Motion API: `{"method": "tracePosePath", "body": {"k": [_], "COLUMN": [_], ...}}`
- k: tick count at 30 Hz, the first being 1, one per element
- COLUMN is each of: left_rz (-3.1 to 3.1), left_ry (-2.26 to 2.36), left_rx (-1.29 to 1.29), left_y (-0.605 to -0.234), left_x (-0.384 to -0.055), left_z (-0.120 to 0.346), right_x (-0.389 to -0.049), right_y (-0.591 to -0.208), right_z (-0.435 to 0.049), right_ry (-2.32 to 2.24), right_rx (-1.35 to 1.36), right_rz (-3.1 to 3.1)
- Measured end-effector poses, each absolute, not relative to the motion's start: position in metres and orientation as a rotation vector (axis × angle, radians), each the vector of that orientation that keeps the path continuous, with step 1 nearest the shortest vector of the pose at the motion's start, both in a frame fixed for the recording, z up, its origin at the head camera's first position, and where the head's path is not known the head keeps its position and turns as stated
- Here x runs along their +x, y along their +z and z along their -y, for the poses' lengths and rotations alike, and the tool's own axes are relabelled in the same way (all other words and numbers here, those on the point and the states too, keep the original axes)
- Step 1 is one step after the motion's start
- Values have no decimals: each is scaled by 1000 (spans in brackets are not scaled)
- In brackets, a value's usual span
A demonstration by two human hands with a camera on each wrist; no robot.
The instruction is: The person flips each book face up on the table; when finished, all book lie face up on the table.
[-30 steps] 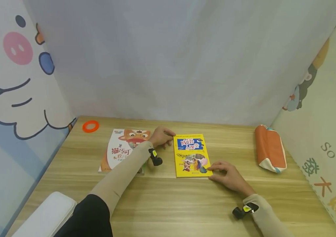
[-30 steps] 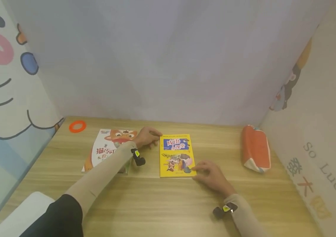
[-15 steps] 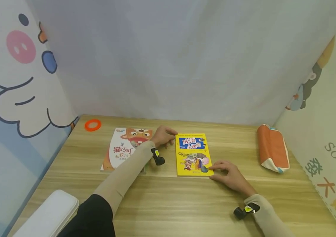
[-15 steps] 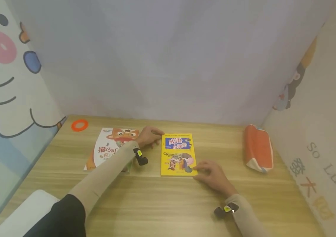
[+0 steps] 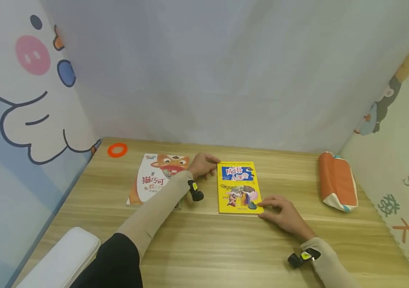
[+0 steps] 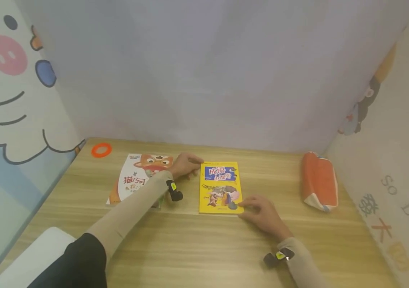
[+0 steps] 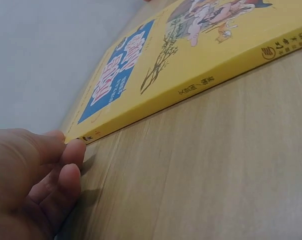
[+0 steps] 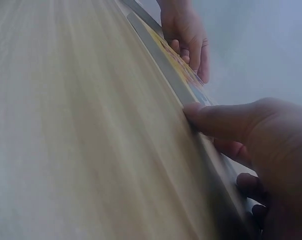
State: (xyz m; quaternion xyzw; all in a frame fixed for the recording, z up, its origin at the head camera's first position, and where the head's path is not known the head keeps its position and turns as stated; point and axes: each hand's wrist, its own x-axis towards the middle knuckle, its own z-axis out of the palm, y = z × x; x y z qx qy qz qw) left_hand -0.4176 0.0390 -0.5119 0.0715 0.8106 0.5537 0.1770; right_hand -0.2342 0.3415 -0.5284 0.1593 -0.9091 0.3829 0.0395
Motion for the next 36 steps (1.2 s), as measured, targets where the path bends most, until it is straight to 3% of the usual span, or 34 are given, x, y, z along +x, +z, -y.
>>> {"method": "tracePosePath", "body": {"k": [36], "left_rz": [-2425], "left_ry": [1390], "left_rx": [392], "left_y": [-508], "left_x": [-403], "left_z": [-36], "right_x": [-231], "right_y": [-537], "right_z": [-338], "right_ry": [1119], "right_rx": [544], "right_rz": [2653]}}
